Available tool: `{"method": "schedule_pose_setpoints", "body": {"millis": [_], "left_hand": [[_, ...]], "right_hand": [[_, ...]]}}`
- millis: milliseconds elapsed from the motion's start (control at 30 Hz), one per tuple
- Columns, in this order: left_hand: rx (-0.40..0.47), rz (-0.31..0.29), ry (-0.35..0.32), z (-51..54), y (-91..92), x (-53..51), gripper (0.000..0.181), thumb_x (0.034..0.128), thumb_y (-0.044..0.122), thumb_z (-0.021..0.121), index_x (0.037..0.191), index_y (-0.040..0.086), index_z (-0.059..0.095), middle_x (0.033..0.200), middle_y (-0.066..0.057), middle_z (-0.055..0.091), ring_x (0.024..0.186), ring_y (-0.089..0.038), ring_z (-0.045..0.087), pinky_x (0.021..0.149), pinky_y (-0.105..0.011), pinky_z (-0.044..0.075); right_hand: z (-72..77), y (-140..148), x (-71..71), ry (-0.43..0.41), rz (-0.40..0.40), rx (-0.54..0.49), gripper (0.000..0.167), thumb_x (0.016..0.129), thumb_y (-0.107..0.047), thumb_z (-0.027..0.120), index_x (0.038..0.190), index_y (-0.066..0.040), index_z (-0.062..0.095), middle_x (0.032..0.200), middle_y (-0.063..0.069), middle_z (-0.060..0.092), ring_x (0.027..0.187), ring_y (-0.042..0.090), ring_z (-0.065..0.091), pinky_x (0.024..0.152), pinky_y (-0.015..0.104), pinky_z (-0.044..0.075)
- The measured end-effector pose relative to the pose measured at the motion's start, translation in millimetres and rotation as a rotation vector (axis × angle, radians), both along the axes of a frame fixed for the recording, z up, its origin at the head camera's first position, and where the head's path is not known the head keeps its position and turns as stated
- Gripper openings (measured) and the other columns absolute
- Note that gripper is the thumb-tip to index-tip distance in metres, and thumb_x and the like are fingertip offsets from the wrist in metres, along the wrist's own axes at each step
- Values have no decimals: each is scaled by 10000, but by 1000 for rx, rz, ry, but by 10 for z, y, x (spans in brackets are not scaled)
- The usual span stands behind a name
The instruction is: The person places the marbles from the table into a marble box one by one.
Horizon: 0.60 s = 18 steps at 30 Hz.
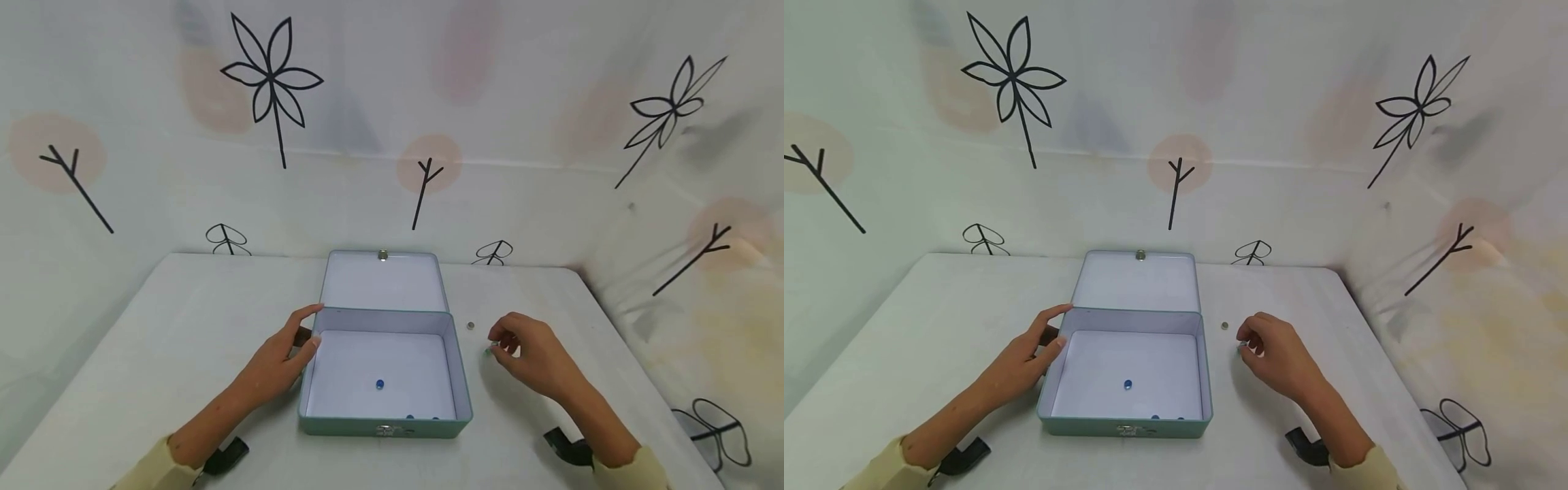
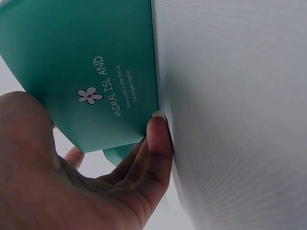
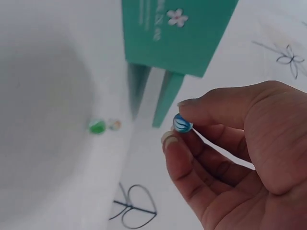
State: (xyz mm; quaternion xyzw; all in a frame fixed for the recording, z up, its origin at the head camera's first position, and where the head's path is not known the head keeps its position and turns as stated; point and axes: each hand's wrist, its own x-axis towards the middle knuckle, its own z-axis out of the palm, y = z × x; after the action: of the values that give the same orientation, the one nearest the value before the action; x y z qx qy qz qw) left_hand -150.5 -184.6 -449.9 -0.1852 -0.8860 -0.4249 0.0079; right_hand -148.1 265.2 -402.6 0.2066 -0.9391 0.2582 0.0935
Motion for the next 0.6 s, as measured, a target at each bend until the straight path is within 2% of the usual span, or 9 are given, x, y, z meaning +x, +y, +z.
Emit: {"method": "schedule_pose_setpoints", "body": {"millis": [267,600], "left_hand": [[2,4,-7,-17,-3,-6,552,1136,363,503,1645,372,290,1243,-64,704,1107,-175,670,942,-516,524],[8,-2,0,-18,2,-9,546,1136,362,504,1642,361,301,1235,-65,707,1100,-166,668,923,-502,530]], "right_hand": [[137,-247,185,111,85,-69,339,812,88,840,953,-181,690,927,-103,668,770,14,610,690,252,563],[128,-478,339,121,183,-109,394,809,81,855,989,-216,669,984,-155,645,807,20,606,701,258,572]]}}
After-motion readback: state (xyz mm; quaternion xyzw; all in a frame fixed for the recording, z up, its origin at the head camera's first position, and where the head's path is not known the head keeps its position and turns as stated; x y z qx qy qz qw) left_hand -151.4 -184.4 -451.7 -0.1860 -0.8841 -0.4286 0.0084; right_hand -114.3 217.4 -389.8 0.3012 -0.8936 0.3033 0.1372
